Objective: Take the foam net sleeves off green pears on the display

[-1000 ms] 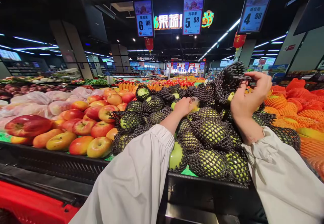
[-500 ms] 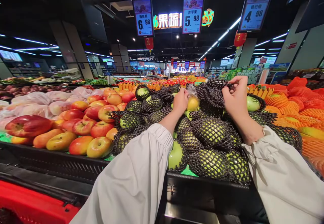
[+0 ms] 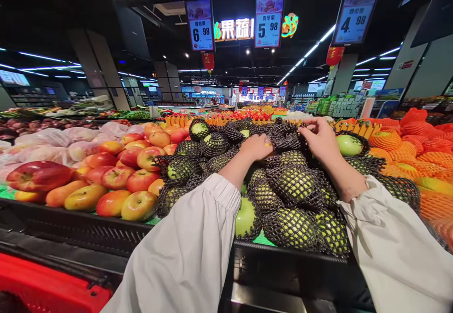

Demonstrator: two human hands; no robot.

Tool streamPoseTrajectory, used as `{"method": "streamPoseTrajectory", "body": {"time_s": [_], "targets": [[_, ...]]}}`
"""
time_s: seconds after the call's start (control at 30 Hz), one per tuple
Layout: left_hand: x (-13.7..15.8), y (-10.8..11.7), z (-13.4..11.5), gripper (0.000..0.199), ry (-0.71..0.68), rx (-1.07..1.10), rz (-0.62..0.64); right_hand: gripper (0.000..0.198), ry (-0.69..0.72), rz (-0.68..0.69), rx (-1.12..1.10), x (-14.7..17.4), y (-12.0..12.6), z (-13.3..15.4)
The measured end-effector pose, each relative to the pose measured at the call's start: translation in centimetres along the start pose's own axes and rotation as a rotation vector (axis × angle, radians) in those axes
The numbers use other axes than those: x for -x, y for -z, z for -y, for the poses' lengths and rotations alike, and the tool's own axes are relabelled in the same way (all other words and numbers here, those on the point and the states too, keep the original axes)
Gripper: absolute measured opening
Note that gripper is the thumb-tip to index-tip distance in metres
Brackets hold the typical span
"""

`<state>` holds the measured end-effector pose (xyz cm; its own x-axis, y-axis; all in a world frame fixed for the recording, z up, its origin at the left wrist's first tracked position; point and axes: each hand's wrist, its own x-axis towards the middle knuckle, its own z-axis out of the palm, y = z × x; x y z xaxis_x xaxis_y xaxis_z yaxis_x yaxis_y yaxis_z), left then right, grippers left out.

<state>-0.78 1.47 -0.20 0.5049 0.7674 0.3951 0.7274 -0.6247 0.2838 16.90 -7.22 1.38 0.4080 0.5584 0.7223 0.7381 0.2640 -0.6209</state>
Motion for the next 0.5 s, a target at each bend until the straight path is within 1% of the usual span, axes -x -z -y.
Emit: {"method": "streamPoseTrajectory", "body": {"time_s": [0.07,0.13,0.23,0.27,0.33,0.4,0.47,0.5], "targets": [[0.7,0.4,-0.6,0.056,0.069,-0.113,0.036,0.032,0.008,0.021,0.033,0.2,0.0,0.2],[1.1,0.6,-1.1,0.070,0.125,-0.154,0.073,0.032,0.033,0.036,0.065,0.3,0.1,0.4],[1.4,0.7,-1.2,0.073,0.146,-0.107,0.122,0.024,0.089,0.070,0.099,0.3,0.1,0.4],[1.4,0.8,-1.2,0.072,0.150,-0.080,0.123,0.024,0.105,0.059,0.108,0.3,0.1,0.2],[1.5,0.9,-1.2,0.072,0.179,-0.013,0.103,0.024,0.122,-0.028,0.113,0.1,0.1,-0.2],[1.5,1.1,-1.3,0.077,0.228,0.070,0.035,0.023,0.117,-0.198,0.114,-0.2,0.2,-0.7],[1.5,1.4,-1.4,0.081,0.293,0.182,-0.092,0.024,0.115,-0.359,0.104,-0.4,0.4,-1.0],[1.4,1.5,-1.3,0.081,0.322,0.257,-0.169,0.026,0.124,-0.408,0.092,-0.4,0.5,-1.0]]}}
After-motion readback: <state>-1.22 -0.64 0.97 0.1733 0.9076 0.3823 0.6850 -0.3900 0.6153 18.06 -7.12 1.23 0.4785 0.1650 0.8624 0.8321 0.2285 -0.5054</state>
